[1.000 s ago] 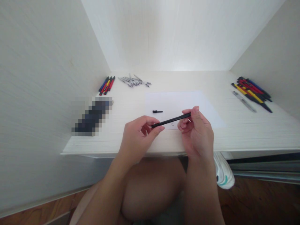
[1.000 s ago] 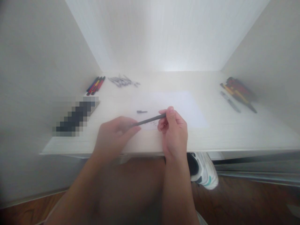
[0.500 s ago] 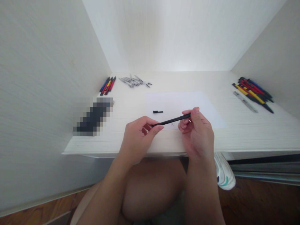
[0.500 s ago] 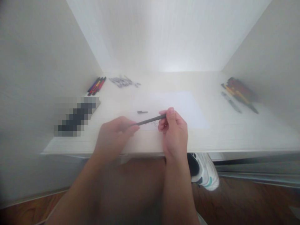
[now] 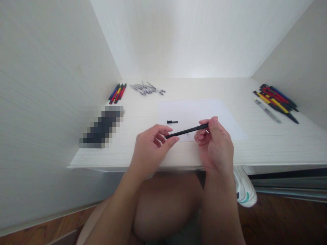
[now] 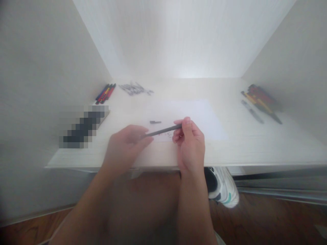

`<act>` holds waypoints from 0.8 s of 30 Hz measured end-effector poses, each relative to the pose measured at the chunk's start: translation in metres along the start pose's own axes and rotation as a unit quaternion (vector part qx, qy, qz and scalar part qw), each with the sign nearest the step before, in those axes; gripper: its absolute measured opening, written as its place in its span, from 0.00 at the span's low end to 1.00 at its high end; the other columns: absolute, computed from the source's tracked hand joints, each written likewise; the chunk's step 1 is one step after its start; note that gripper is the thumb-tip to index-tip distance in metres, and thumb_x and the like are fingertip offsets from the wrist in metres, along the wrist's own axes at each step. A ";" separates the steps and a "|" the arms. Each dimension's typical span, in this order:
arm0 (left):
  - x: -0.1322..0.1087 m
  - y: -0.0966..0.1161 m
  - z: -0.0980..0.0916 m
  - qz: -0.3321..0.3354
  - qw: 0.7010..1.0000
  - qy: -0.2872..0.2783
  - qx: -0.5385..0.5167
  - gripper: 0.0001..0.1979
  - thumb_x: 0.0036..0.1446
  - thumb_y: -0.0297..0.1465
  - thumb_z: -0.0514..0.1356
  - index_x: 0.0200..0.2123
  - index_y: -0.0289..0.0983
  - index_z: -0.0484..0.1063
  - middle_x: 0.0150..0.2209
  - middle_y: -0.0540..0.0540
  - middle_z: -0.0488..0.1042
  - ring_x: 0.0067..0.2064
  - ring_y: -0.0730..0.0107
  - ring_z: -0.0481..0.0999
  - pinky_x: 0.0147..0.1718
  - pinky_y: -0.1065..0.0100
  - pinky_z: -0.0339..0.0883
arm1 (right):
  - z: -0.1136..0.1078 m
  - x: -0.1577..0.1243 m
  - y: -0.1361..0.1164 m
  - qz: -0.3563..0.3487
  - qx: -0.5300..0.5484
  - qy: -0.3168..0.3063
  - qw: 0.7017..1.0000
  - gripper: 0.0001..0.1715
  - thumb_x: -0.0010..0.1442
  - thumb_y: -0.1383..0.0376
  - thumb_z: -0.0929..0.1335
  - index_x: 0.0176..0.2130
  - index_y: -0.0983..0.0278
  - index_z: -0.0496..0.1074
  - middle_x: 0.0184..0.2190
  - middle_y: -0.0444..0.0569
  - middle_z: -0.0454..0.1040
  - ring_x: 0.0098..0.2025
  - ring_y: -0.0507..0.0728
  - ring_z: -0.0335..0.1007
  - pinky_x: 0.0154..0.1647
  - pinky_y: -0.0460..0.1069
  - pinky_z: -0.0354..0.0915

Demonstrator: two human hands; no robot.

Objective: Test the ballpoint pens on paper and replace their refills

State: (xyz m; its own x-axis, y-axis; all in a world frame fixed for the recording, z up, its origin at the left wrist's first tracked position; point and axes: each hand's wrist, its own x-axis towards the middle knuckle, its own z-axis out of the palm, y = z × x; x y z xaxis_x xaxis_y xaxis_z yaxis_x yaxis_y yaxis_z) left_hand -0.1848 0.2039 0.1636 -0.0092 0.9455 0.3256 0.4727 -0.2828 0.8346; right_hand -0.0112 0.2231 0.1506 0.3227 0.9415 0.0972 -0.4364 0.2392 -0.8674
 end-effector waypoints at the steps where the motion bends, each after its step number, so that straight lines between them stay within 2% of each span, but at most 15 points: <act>1: 0.000 0.000 0.000 0.003 1.000 0.002 0.001 0.11 0.56 0.37 0.71 0.41 0.41 0.80 0.33 0.50 0.81 0.27 0.72 0.74 0.27 0.71 0.70 | 0.000 0.000 0.000 0.001 -0.001 0.001 1.000 0.26 0.59 0.43 0.75 0.33 0.64 0.76 0.23 0.41 0.64 0.23 0.48 0.61 0.22 0.44 0.58; 6: 0.000 0.000 0.000 0.004 1.000 -0.001 0.007 0.05 0.57 0.34 0.70 0.35 0.41 0.80 0.30 0.51 0.80 0.28 0.71 0.75 0.28 0.71 0.70 | 0.000 0.001 0.000 0.002 0.007 0.001 1.000 0.25 0.59 0.45 0.76 0.33 0.64 0.76 0.23 0.42 0.65 0.23 0.48 0.61 0.22 0.44 0.58; 10: 0.000 0.000 0.000 0.005 1.000 -0.018 0.014 0.05 0.58 0.35 0.69 0.34 0.41 0.81 0.30 0.51 0.81 0.29 0.70 0.76 0.29 0.70 0.70 | 0.000 0.001 0.000 0.007 0.013 0.010 1.000 0.27 0.57 0.43 0.76 0.33 0.64 0.77 0.23 0.41 0.65 0.23 0.47 0.59 0.21 0.44 0.57; 13: 0.000 0.000 0.000 0.010 0.999 -0.033 0.025 0.07 0.61 0.36 0.67 0.33 0.41 0.81 0.29 0.52 0.81 0.30 0.70 0.76 0.30 0.70 0.69 | 0.001 0.001 0.000 0.007 0.018 0.011 1.000 0.28 0.56 0.42 0.76 0.32 0.64 0.76 0.23 0.41 0.64 0.23 0.47 0.59 0.21 0.43 0.57; 18: 0.000 0.000 -0.002 0.004 0.998 -0.060 0.033 0.16 0.68 0.40 0.60 0.29 0.40 0.79 0.26 0.51 0.79 0.28 0.70 0.75 0.30 0.69 0.68 | 0.001 0.001 0.000 0.005 0.010 0.009 1.000 0.27 0.58 0.43 0.76 0.33 0.64 0.76 0.23 0.41 0.64 0.23 0.48 0.60 0.21 0.44 0.58; 22: -0.001 0.000 0.000 -0.002 1.000 -0.025 0.012 0.09 0.62 0.40 0.66 0.38 0.40 0.81 0.31 0.50 0.81 0.29 0.70 0.76 0.30 0.70 0.70 | 0.001 0.001 0.001 0.006 0.018 0.009 1.000 0.25 0.57 0.45 0.77 0.33 0.64 0.77 0.24 0.42 0.65 0.24 0.48 0.60 0.22 0.44 0.58; 24: -0.001 0.000 0.001 -0.004 1.000 -0.007 0.012 0.12 0.57 0.39 0.70 0.43 0.41 0.80 0.33 0.50 0.81 0.28 0.71 0.75 0.28 0.70 0.70 | 0.000 0.001 0.001 0.005 0.020 0.007 1.000 0.24 0.57 0.46 0.77 0.33 0.64 0.77 0.24 0.42 0.65 0.24 0.47 0.60 0.22 0.44 0.58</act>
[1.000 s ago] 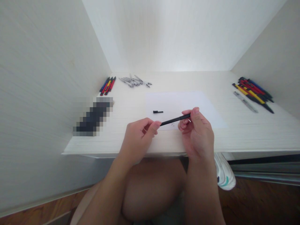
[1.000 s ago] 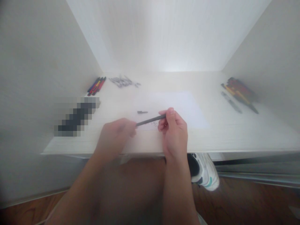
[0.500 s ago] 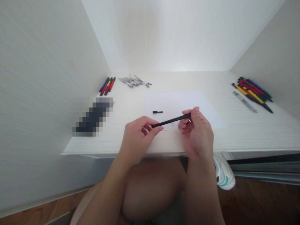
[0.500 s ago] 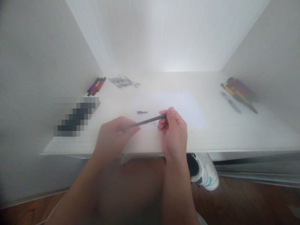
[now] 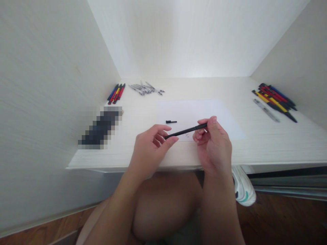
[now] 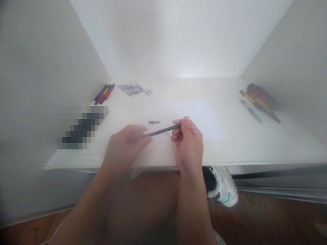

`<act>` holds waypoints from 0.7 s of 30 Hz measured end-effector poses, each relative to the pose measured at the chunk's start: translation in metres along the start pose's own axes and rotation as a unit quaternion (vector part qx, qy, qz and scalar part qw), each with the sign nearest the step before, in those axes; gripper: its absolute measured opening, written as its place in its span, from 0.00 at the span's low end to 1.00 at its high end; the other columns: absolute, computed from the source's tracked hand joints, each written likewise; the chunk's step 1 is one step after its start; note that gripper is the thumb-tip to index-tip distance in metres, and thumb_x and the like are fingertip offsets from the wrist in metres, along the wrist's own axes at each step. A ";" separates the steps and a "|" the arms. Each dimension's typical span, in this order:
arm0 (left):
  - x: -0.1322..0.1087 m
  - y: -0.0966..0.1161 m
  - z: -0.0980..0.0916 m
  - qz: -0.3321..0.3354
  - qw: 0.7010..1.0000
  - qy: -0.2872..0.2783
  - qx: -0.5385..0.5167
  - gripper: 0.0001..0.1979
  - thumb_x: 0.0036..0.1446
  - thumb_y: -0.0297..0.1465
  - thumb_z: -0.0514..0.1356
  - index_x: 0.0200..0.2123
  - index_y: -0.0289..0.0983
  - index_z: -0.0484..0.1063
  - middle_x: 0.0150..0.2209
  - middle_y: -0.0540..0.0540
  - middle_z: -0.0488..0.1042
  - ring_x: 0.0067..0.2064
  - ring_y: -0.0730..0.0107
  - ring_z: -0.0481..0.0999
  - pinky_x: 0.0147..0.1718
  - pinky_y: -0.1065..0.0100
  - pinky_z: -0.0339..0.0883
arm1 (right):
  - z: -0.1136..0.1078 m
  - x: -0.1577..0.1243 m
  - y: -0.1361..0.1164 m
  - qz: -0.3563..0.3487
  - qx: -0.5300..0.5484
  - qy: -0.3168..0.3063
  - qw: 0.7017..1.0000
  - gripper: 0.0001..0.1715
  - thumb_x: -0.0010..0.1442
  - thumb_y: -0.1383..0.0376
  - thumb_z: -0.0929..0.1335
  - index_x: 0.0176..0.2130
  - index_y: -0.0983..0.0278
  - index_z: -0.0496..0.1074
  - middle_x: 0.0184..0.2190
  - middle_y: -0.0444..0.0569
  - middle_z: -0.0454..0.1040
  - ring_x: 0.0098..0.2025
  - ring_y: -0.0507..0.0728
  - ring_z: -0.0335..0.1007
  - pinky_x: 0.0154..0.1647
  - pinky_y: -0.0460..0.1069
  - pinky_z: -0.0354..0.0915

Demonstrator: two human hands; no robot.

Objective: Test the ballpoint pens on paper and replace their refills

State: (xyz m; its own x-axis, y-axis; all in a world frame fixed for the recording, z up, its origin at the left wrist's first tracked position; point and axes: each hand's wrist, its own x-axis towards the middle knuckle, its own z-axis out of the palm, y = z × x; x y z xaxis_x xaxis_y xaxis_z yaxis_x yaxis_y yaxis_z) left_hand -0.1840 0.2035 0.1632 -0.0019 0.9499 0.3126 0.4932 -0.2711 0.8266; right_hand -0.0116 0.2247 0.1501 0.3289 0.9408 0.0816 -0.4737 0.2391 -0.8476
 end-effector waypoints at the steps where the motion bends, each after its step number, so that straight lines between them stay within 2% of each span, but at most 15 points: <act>1: 0.000 0.000 0.000 0.002 1.000 0.004 0.003 0.14 0.56 0.38 0.71 0.44 0.41 0.80 0.34 0.50 0.81 0.28 0.71 0.75 0.28 0.70 0.70 | 0.000 0.000 0.000 0.000 -0.002 0.000 1.000 0.24 0.58 0.46 0.77 0.33 0.64 0.77 0.24 0.42 0.65 0.24 0.48 0.60 0.22 0.44 0.58; 6: 0.001 -0.002 0.001 0.021 1.000 -0.001 0.014 0.05 0.58 0.36 0.69 0.36 0.42 0.81 0.32 0.51 0.81 0.30 0.70 0.76 0.30 0.70 0.71 | 0.000 0.000 0.000 0.001 -0.011 -0.002 1.000 0.27 0.59 0.43 0.75 0.33 0.64 0.76 0.24 0.42 0.65 0.23 0.48 0.60 0.21 0.45 0.58; 8: 0.001 -0.002 0.000 0.025 1.000 -0.007 0.018 0.05 0.60 0.36 0.68 0.35 0.42 0.81 0.31 0.51 0.81 0.30 0.69 0.77 0.30 0.70 0.70 | 0.000 0.000 0.000 0.001 -0.009 -0.003 1.000 0.27 0.58 0.42 0.75 0.33 0.64 0.76 0.24 0.42 0.65 0.23 0.48 0.61 0.21 0.44 0.58; 15: 0.001 -0.003 -0.001 0.016 0.998 -0.057 0.035 0.20 0.70 0.41 0.57 0.27 0.40 0.77 0.24 0.51 0.77 0.26 0.69 0.74 0.28 0.68 0.67 | -0.001 0.000 0.001 -0.001 -0.012 -0.001 1.000 0.26 0.59 0.43 0.75 0.33 0.64 0.75 0.26 0.42 0.66 0.24 0.48 0.61 0.21 0.44 0.58; 19: 0.001 -0.002 0.000 0.004 1.000 -0.029 0.007 0.10 0.63 0.41 0.65 0.36 0.41 0.80 0.29 0.50 0.80 0.29 0.69 0.76 0.29 0.69 0.69 | 0.000 0.000 0.001 -0.003 -0.011 0.002 1.000 0.27 0.59 0.43 0.75 0.33 0.64 0.75 0.26 0.42 0.66 0.24 0.48 0.61 0.22 0.45 0.59; 21: 0.001 -0.001 0.000 0.004 1.000 -0.011 0.003 0.11 0.58 0.39 0.70 0.41 0.41 0.80 0.31 0.51 0.81 0.28 0.70 0.75 0.28 0.70 0.70 | 0.000 0.000 0.000 -0.006 -0.009 0.001 1.000 0.27 0.59 0.43 0.75 0.33 0.64 0.74 0.26 0.42 0.65 0.24 0.48 0.61 0.22 0.45 0.59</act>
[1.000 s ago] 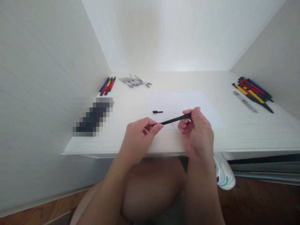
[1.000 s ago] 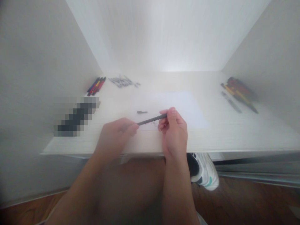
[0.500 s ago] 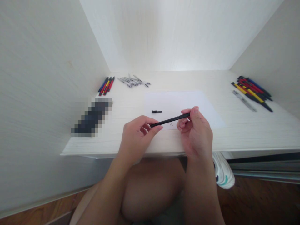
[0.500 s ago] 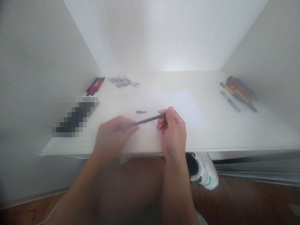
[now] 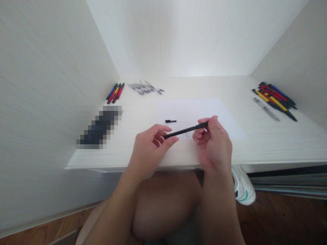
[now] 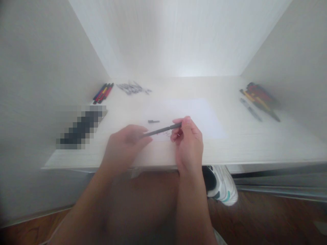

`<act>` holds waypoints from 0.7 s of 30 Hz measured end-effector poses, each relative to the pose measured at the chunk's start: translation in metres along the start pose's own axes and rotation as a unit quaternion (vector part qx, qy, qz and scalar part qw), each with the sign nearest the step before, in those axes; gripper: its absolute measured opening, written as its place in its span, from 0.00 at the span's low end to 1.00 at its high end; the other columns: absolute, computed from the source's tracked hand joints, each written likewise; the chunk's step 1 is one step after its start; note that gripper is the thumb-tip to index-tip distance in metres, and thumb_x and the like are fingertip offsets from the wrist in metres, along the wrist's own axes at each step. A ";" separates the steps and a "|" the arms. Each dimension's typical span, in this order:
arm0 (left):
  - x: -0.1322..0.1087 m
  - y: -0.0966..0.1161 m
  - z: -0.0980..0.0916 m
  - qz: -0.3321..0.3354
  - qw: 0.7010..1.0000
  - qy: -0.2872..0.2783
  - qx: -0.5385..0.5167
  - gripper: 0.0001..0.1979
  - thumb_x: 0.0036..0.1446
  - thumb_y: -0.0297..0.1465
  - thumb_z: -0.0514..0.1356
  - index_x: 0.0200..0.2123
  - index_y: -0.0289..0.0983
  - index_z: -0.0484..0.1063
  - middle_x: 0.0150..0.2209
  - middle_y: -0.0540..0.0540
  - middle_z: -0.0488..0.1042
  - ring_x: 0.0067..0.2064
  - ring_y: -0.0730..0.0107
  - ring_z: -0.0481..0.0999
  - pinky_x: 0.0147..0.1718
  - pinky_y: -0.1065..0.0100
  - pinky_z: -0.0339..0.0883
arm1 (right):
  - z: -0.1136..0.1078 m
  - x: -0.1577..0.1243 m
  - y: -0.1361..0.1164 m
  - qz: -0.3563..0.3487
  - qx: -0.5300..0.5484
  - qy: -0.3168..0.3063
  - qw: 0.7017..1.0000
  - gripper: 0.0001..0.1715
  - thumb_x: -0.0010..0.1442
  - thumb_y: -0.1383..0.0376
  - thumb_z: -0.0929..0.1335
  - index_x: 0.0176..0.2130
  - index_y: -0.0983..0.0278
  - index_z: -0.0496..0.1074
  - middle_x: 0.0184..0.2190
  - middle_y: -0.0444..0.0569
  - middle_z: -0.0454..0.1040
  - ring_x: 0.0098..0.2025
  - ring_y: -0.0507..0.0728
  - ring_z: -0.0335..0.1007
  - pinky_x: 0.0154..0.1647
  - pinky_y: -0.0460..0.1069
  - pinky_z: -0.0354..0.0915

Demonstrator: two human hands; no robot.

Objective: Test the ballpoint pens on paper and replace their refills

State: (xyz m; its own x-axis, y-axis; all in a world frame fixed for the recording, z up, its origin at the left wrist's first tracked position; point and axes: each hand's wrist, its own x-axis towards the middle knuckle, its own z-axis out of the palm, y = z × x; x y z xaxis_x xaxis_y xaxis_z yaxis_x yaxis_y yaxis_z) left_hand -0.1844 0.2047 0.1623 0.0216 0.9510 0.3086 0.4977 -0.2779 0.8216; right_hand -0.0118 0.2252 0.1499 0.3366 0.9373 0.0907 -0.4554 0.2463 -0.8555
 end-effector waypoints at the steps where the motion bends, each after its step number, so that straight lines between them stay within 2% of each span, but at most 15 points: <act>1: 0.000 0.000 0.000 0.003 1.000 0.007 0.002 0.12 0.56 0.38 0.71 0.42 0.42 0.80 0.32 0.51 0.80 0.27 0.71 0.74 0.27 0.70 0.70 | 0.000 0.000 0.000 -0.001 0.001 -0.001 1.000 0.27 0.59 0.43 0.75 0.33 0.64 0.74 0.26 0.42 0.65 0.24 0.48 0.61 0.22 0.45 0.59; 7: 0.000 0.000 0.000 0.023 0.999 0.029 0.011 0.04 0.57 0.34 0.70 0.35 0.42 0.80 0.31 0.51 0.79 0.28 0.72 0.74 0.27 0.71 0.69 | 0.000 0.000 0.000 -0.001 0.008 0.001 1.000 0.26 0.60 0.44 0.75 0.33 0.64 0.75 0.25 0.42 0.64 0.24 0.48 0.61 0.22 0.44 0.59; 11: 0.000 0.000 -0.002 0.044 0.999 0.021 0.011 0.03 0.59 0.34 0.69 0.34 0.42 0.80 0.31 0.51 0.79 0.29 0.72 0.75 0.29 0.71 0.70 | 0.000 0.000 0.000 0.002 0.023 0.007 1.000 0.27 0.58 0.44 0.76 0.32 0.65 0.75 0.26 0.43 0.65 0.25 0.47 0.60 0.22 0.44 0.59; 16: 0.000 -0.001 -0.002 0.060 0.998 0.002 0.019 0.05 0.62 0.35 0.67 0.35 0.41 0.80 0.33 0.50 0.80 0.30 0.71 0.75 0.29 0.71 0.70 | 0.001 0.000 -0.001 0.005 0.023 0.005 1.000 0.27 0.58 0.44 0.76 0.32 0.65 0.75 0.25 0.42 0.65 0.24 0.48 0.60 0.21 0.44 0.59; 21: 0.000 -0.002 0.000 0.051 0.999 0.009 0.002 0.04 0.61 0.33 0.67 0.39 0.41 0.80 0.36 0.51 0.81 0.32 0.72 0.77 0.30 0.72 0.70 | 0.001 0.000 0.000 0.002 0.026 0.004 1.000 0.26 0.58 0.44 0.76 0.32 0.64 0.75 0.25 0.42 0.65 0.24 0.47 0.60 0.21 0.43 0.59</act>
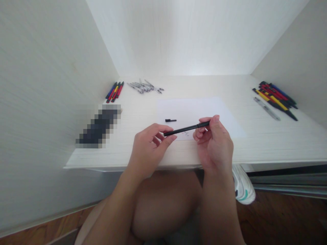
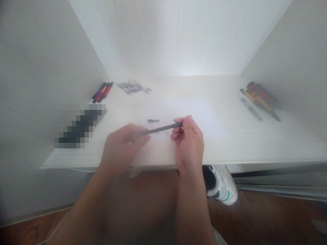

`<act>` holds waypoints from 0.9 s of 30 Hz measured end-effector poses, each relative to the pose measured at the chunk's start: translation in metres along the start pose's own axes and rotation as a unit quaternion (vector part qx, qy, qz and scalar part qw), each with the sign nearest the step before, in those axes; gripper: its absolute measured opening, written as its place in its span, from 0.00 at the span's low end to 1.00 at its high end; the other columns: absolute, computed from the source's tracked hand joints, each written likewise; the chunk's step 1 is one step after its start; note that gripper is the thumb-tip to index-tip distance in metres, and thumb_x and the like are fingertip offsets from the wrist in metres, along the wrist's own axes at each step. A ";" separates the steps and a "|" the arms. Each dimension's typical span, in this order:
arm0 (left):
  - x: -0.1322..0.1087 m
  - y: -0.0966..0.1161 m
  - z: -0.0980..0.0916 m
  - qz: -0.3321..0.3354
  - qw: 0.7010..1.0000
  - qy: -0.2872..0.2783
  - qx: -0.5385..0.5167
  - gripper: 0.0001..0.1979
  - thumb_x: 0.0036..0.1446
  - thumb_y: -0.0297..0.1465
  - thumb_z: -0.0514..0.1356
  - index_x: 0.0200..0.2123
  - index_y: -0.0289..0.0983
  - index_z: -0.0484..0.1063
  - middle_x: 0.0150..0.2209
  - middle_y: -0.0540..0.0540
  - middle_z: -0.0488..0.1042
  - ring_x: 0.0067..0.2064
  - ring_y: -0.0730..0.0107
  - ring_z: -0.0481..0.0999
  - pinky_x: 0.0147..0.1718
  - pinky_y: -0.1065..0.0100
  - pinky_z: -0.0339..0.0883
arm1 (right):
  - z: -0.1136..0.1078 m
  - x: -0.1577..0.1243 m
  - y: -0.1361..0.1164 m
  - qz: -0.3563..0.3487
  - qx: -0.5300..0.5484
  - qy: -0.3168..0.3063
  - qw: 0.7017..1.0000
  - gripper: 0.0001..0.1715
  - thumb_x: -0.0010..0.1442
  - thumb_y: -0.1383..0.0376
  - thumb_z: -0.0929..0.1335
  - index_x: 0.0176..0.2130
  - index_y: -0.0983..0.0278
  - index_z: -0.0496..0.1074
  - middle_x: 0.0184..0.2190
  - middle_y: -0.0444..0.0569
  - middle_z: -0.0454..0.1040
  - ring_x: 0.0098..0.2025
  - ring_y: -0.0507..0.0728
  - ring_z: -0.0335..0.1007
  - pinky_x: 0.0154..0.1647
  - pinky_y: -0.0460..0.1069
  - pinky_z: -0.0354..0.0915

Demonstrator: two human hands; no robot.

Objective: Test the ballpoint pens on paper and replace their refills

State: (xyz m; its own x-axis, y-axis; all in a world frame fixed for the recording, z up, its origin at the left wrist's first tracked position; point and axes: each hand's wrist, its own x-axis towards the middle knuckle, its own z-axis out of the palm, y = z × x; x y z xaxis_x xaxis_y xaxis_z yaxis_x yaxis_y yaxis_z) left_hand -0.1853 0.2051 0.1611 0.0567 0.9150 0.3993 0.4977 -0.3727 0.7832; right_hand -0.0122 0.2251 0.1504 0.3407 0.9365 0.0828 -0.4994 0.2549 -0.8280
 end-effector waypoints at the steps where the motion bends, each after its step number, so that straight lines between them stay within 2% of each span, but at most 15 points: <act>1: 0.000 0.000 0.000 0.000 1.000 0.003 0.001 0.03 0.60 0.33 0.68 0.38 0.41 0.80 0.35 0.52 0.81 0.31 0.72 0.76 0.29 0.72 0.69 | 0.000 0.000 0.000 0.000 0.001 0.001 1.000 0.27 0.58 0.44 0.76 0.32 0.64 0.75 0.25 0.42 0.65 0.24 0.47 0.60 0.21 0.43 0.59; 4: 0.000 -0.001 0.000 0.015 1.000 0.000 0.010 0.02 0.61 0.32 0.67 0.36 0.41 0.79 0.31 0.53 0.79 0.29 0.73 0.74 0.28 0.73 0.69 | 0.000 0.000 0.001 -0.002 0.007 0.004 1.000 0.27 0.58 0.44 0.76 0.31 0.65 0.76 0.25 0.42 0.65 0.24 0.47 0.61 0.21 0.43 0.59; 8: -0.001 -0.001 -0.001 0.042 0.999 -0.014 0.022 0.05 0.63 0.33 0.65 0.35 0.40 0.79 0.31 0.51 0.79 0.29 0.73 0.74 0.28 0.72 0.69 | -0.001 0.000 0.001 -0.002 0.009 0.002 1.000 0.27 0.58 0.44 0.76 0.32 0.65 0.76 0.25 0.43 0.65 0.24 0.47 0.60 0.21 0.43 0.59; 14: -0.002 -0.003 0.001 0.036 0.999 0.013 0.010 0.05 0.62 0.33 0.67 0.41 0.43 0.81 0.36 0.52 0.82 0.29 0.74 0.75 0.29 0.72 0.70 | 0.000 0.000 0.001 -0.005 0.004 0.000 1.000 0.26 0.59 0.44 0.75 0.32 0.65 0.76 0.25 0.42 0.65 0.24 0.47 0.61 0.21 0.43 0.59; 20: -0.001 -0.004 0.001 0.048 0.998 0.025 0.037 0.06 0.65 0.36 0.65 0.40 0.43 0.82 0.35 0.51 0.82 0.30 0.72 0.75 0.30 0.71 0.68 | 0.000 0.000 0.002 -0.006 -0.002 -0.003 1.000 0.26 0.60 0.44 0.75 0.32 0.64 0.75 0.25 0.42 0.65 0.24 0.48 0.60 0.21 0.43 0.59; 23: 0.000 -0.002 -0.001 0.044 0.998 0.016 0.046 0.09 0.67 0.37 0.63 0.36 0.41 0.81 0.30 0.51 0.80 0.28 0.72 0.73 0.29 0.70 0.66 | -0.001 0.000 0.002 -0.006 -0.006 -0.006 1.000 0.26 0.60 0.44 0.75 0.32 0.64 0.76 0.25 0.42 0.65 0.24 0.48 0.61 0.21 0.44 0.59; 27: 0.000 0.000 -0.002 0.013 0.999 -0.007 0.044 0.19 0.70 0.39 0.58 0.27 0.40 0.78 0.21 0.52 0.72 0.24 0.72 0.69 0.24 0.69 0.61 | -0.001 0.000 0.001 -0.006 -0.007 -0.012 1.000 0.25 0.60 0.45 0.75 0.32 0.64 0.77 0.24 0.43 0.65 0.24 0.48 0.60 0.22 0.44 0.58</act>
State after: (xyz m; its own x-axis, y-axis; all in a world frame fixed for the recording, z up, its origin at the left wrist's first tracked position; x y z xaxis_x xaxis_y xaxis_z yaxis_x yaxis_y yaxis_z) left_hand -0.1871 0.2051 0.1622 0.0826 0.9077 0.4114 0.5699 -0.3817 0.7277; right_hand -0.0124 0.2249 0.1488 0.3280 0.9387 0.1064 -0.4836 0.2636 -0.8347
